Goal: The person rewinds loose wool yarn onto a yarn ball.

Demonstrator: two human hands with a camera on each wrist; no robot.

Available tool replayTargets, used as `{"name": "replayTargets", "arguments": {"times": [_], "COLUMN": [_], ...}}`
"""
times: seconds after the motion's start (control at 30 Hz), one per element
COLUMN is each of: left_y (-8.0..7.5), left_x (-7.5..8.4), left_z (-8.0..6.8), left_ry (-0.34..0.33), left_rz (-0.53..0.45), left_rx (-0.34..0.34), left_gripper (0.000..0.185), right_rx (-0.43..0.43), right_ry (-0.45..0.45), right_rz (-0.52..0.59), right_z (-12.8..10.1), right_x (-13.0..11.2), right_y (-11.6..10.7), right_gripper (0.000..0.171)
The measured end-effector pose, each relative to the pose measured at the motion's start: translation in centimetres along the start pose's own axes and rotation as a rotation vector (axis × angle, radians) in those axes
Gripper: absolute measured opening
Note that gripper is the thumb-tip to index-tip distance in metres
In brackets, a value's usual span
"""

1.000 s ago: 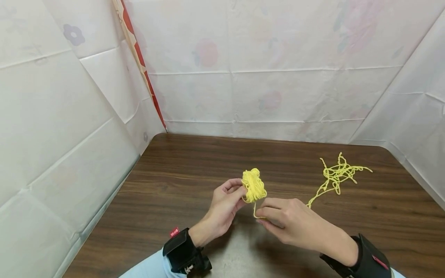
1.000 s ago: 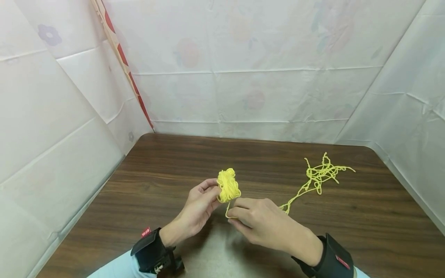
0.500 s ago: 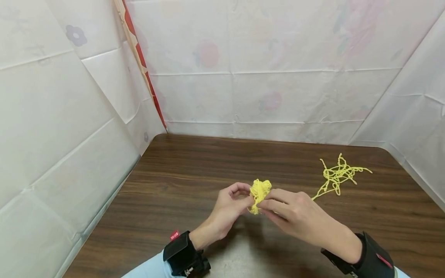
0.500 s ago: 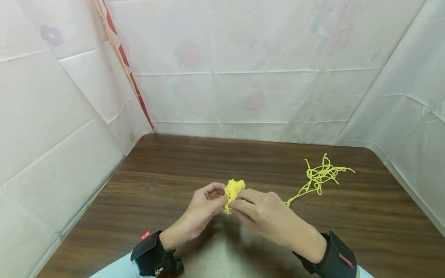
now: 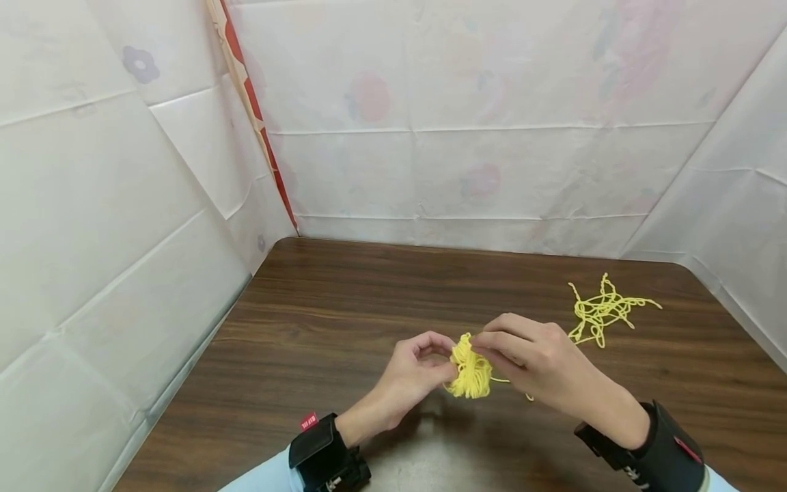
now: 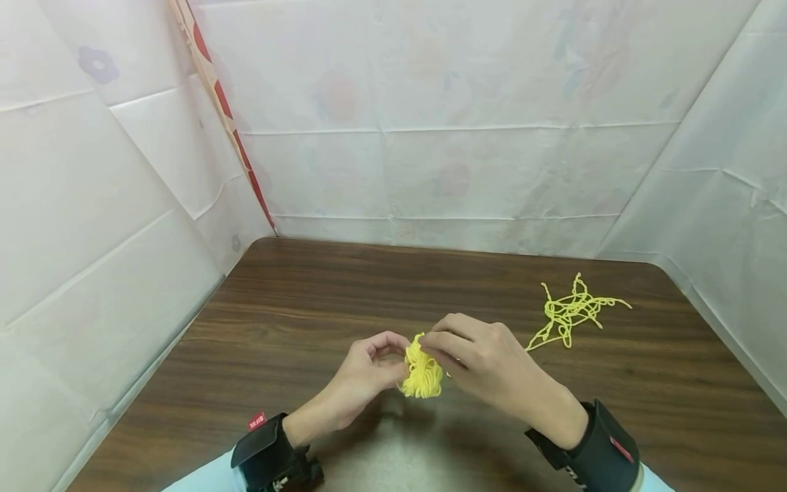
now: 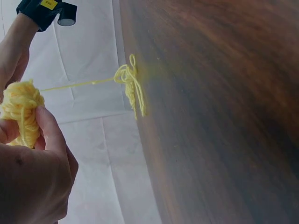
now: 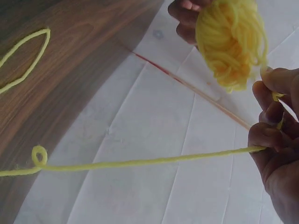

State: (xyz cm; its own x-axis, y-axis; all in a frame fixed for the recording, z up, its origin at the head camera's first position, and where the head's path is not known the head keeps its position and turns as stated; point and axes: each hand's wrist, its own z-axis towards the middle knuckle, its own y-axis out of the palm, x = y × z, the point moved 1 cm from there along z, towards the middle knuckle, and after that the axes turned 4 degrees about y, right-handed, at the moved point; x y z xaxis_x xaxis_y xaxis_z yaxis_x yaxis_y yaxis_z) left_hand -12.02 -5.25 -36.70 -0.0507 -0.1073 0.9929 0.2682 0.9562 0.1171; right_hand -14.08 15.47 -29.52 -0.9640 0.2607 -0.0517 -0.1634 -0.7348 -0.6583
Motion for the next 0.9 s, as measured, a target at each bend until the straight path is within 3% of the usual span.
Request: {"name": "replayTargets", "arguments": {"times": [0.43,0.9], "left_y": [0.3,0.7], "left_x": [0.1,0.2], "left_z": [-0.3,-0.4], "left_ry": [0.016,0.009], "left_rz": [-0.009,-0.014], "left_rx": [-0.076,-0.151], "left_gripper": [0.032,0.035], "right_rx": [0.109,0.169], "right_ry": [0.01,0.124], "right_rz": [0.034,0.035], "right_z": [-0.1,-0.4], "right_x": [1.7,2.8], "right_y": [-0.8,-1.2], "right_gripper": [0.025,0.025]}}
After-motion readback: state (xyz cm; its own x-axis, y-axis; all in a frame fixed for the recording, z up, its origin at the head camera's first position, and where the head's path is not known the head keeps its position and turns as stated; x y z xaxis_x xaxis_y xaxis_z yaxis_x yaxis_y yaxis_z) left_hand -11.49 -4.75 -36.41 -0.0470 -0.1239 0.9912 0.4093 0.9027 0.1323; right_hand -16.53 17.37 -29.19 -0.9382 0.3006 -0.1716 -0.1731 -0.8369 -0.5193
